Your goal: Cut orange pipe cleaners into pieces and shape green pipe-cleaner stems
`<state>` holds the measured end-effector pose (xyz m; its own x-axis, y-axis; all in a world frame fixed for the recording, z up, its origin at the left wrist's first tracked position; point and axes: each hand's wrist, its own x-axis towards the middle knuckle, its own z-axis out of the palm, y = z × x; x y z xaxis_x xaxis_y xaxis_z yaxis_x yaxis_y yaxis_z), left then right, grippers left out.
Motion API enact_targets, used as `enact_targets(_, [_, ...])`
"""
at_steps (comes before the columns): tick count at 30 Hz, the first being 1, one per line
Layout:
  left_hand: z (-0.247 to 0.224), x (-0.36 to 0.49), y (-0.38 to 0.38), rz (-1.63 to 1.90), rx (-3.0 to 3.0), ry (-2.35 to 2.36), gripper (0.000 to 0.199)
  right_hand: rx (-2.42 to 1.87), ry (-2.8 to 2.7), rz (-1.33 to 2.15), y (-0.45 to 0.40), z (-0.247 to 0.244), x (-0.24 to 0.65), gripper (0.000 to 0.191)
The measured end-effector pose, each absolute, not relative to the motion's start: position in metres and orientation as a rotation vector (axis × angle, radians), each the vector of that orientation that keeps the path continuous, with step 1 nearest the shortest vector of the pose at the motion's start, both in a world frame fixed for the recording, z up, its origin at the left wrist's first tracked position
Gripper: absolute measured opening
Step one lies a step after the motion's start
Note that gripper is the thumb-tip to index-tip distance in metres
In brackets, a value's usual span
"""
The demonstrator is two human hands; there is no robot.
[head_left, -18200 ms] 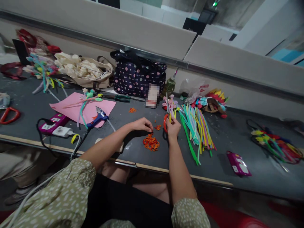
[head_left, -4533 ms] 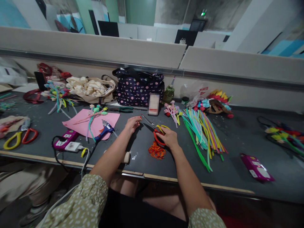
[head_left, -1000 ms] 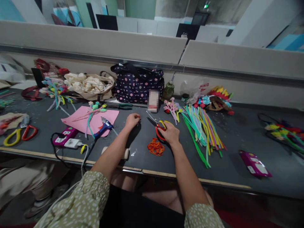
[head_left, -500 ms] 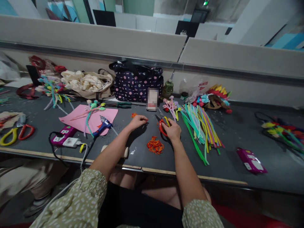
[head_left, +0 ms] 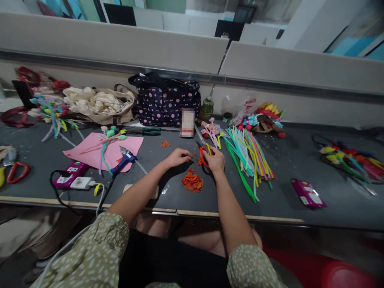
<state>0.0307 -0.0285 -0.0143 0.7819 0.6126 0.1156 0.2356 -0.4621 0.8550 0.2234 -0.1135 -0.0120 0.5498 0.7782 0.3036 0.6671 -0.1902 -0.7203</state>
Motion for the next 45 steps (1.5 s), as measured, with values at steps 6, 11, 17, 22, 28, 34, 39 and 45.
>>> enact_targets(6, [-0.014,0.041,-0.039,0.562,2.663,0.671,0.044,-1.849,-1.126,0.218,-0.112,-0.014,0.225,0.044])
enact_targets(11, [-0.016,0.046,-0.044,0.424,2.872,0.698,0.041,-1.852,-1.129,0.246,-0.113,-0.012,0.223,0.047])
enact_targets(17, [-0.014,0.045,-0.042,0.399,2.876,0.746,0.030,-1.885,-1.140,0.221,-0.113,-0.011,0.223,0.044])
enact_targets(22, [-0.015,0.040,-0.039,0.436,2.843,0.819,0.025,-1.897,-1.169,0.227,-0.114,-0.010,0.221,0.043])
enact_targets(28, [-0.016,0.037,-0.038,0.523,2.729,0.961,0.018,-1.888,-1.236,0.204,-0.115,-0.011,0.216,0.042])
enact_targets(34, [-0.014,0.029,-0.033,0.748,2.563,1.127,0.023,-1.881,-1.268,0.182,-0.115,-0.013,0.215,0.044])
enact_targets(39, [-0.009,0.022,-0.027,0.953,2.166,1.215,0.018,-1.849,-1.300,0.185,-0.115,-0.016,0.214,0.045])
enact_targets(45, [-0.011,0.021,-0.014,1.111,1.270,1.185,0.002,-1.753,-1.396,0.194,-0.115,-0.021,0.211,0.043])
